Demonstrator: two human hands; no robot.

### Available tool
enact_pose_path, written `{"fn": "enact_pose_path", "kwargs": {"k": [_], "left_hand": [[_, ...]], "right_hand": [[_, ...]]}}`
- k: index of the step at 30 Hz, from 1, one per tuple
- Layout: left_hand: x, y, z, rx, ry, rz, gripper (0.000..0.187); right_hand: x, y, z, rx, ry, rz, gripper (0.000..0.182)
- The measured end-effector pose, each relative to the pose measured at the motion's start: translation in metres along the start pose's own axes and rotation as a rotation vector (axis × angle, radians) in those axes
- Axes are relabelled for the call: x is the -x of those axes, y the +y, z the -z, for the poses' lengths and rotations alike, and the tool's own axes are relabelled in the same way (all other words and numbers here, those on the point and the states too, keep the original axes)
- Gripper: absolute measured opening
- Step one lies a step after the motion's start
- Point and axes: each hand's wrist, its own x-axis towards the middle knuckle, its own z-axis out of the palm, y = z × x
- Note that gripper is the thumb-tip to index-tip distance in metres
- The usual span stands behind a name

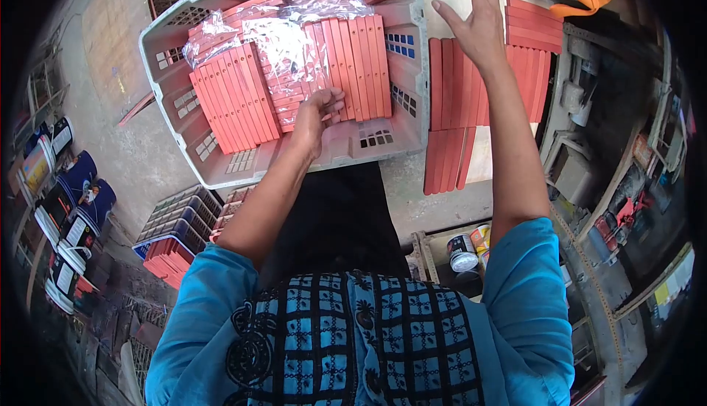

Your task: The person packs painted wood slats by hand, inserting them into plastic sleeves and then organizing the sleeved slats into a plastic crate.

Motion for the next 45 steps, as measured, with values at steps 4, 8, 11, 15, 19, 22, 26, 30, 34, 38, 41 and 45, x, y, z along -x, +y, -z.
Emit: {"fn": "enact_pose_path", "kwargs": {"k": [4,8,11,15,19,22,26,30,34,38,41,45], "left_hand": [[0.002,0.007,-0.014,0.004,-0.006,0.004,0.032],[0.004,-0.004,-0.021,-0.038,-0.015,0.012,0.032],[0.01,-0.016,-0.024,-0.087,-0.013,-0.029,0.033],[0.044,-0.034,-0.046,-0.308,-0.108,-0.483,0.036],[0.082,-0.067,-0.083,-0.353,-0.489,-0.269,0.02],[0.057,-0.12,-0.1,-0.432,-0.52,0.271,0.035],[0.009,-0.185,-0.123,-0.443,-0.328,0.546,0.05],[-0.008,-0.2,-0.138,-0.623,-0.313,0.483,0.053],[0.0,-0.202,-0.112,-0.757,-0.43,0.271,0.049],[0.022,-0.172,-0.091,-0.733,-0.397,0.414,0.047],[0.019,-0.172,-0.071,-0.729,-0.378,0.354,0.046],[0.028,-0.175,-0.052,-0.813,-0.447,0.203,0.044]], "right_hand": [[0.052,0.006,0.005,0.032,0.049,-0.205,0.052],[0.149,0.01,0.011,0.018,0.181,-0.446,0.049],[0.25,0.022,0.011,0.092,0.195,-0.744,0.051],[0.355,0.016,0.001,0.204,0.036,-0.971,0.058],[0.39,0.022,-0.015,0.282,0.082,-1.014,0.06],[0.418,0.053,-0.025,0.302,0.164,-1.078,0.058],[0.419,0.072,-0.018,0.304,0.059,-1.043,0.055],[0.404,0.074,0.0,0.242,0.089,-1.044,0.053],[0.346,0.058,0.006,0.175,0.298,-0.905,0.051],[0.3,0.051,0.005,0.101,0.281,-0.863,0.049],[0.291,0.046,0.001,0.127,0.403,-0.899,0.044],[0.243,0.016,0.001,0.083,0.45,-0.751,0.04]]}}
